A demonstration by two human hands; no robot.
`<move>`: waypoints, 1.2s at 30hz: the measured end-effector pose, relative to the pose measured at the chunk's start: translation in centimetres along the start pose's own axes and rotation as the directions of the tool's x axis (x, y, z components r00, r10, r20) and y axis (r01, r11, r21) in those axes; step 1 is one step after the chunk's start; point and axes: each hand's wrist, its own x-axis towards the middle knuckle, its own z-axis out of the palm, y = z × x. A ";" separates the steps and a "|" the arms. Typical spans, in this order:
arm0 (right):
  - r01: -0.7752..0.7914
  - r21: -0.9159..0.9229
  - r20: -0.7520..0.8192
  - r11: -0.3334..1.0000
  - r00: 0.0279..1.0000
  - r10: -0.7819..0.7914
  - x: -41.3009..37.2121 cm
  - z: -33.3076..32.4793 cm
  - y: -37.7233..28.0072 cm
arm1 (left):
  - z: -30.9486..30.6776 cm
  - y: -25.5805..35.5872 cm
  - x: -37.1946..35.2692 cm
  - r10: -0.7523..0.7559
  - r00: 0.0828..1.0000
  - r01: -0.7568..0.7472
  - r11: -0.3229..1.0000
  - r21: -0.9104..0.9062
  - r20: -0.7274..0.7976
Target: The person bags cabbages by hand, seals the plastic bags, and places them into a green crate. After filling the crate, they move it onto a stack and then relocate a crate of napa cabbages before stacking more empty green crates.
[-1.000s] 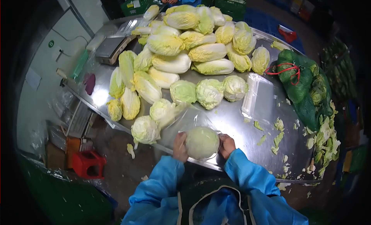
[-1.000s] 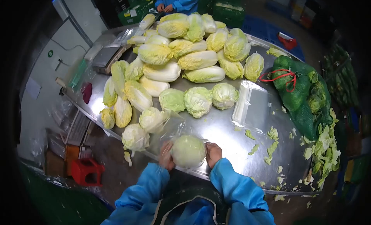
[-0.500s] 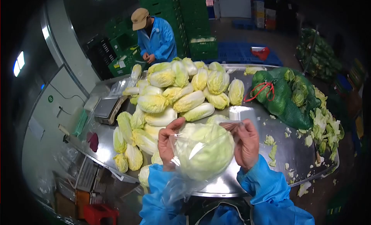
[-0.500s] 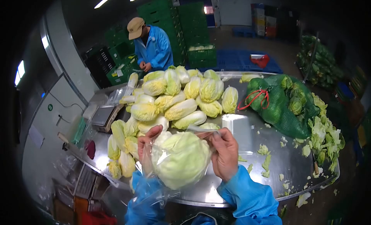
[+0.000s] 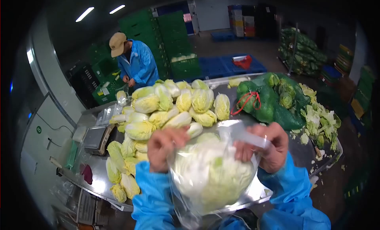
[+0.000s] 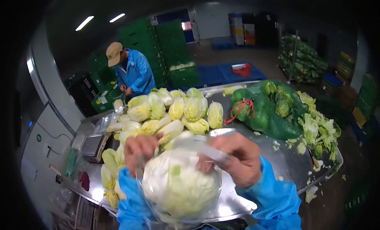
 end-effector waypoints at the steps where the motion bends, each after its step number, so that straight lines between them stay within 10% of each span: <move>1: 0.071 -0.200 0.086 0.977 0.995 -0.055 0.4 -0.2 0.4 | 0.5 0.0 0.4 -0.081 0.997 0.081 0.994 0.079 0.004; 5: 0.212 -0.367 -0.043 0.906 0.969 -0.245 0.5 1.6 -2.1 | -1.6 -0.4 1.9 0.089 0.966 -0.179 0.908 0.379 0.242; 6: 0.296 -0.505 0.417 0.811 0.906 -0.071 1.8 1.0 -3.2 | -1.3 -0.8 2.2 0.046 0.981 -0.109 0.931 0.348 0.186; 8: 0.420 -0.586 0.522 0.693 0.850 -0.074 2.1 1.7 -3.0 | -0.6 0.3 3.1 0.015 0.897 -0.246 0.848 0.469 0.442; 10: 0.208 -0.663 0.091 0.719 0.976 -0.198 1.3 2.9 -3.8 | -1.0 -1.0 3.2 0.024 0.945 -0.178 0.874 0.451 0.326; 12: 0.319 -0.733 0.422 0.601 0.906 0.033 2.2 3.9 -3.7 | -1.0 -1.7 3.2 0.035 0.979 -0.118 0.897 0.425 0.199; 15: 0.110 -0.880 -0.014 0.462 0.966 -0.257 1.2 4.0 -3.1 | -1.7 -3.5 3.8 0.064 0.948 -0.200 0.881 0.428 0.311; 19: 0.276 -0.874 0.310 0.401 0.951 0.020 1.1 4.7 -2.0 | -0.7 -5.0 3.5 -0.012 0.860 -0.256 0.855 0.451 0.511; 22: 0.067 -0.953 0.027 0.296 0.991 -0.135 -0.1 5.3 -2.5 | -2.1 -7.5 2.5 -0.110 0.959 -0.029 0.877 0.480 0.260; 25: 0.185 -0.955 0.234 0.230 0.950 0.208 -1.0 3.9 -1.4 | -2.0 -8.7 1.9 -0.099 0.963 0.000 0.930 0.367 0.250; 28: 0.096 -0.967 0.068 0.238 0.990 -0.120 -1.7 4.9 -1.7 | -2.0 -9.6 1.1 -0.119 0.980 0.069 0.955 0.290 0.159; 30: 0.084 -0.961 0.145 0.265 0.964 0.221 -3.5 3.5 0.3 | -1.5 -10.0 0.4 -0.167 0.970 0.124 0.965 0.231 0.177; 34: -0.002 -0.951 0.001 0.310 1.000 0.008 -4.3 3.6 -0.4 | -1.9 -10.4 -0.9 -0.174 0.980 0.151 0.966 0.211 0.099; 36: -0.004 -0.954 0.055 0.299 0.980 0.190 -6.8 2.6 2.1 | -1.8 -10.6 -1.9 -0.233 0.971 0.217 0.954 0.209 0.060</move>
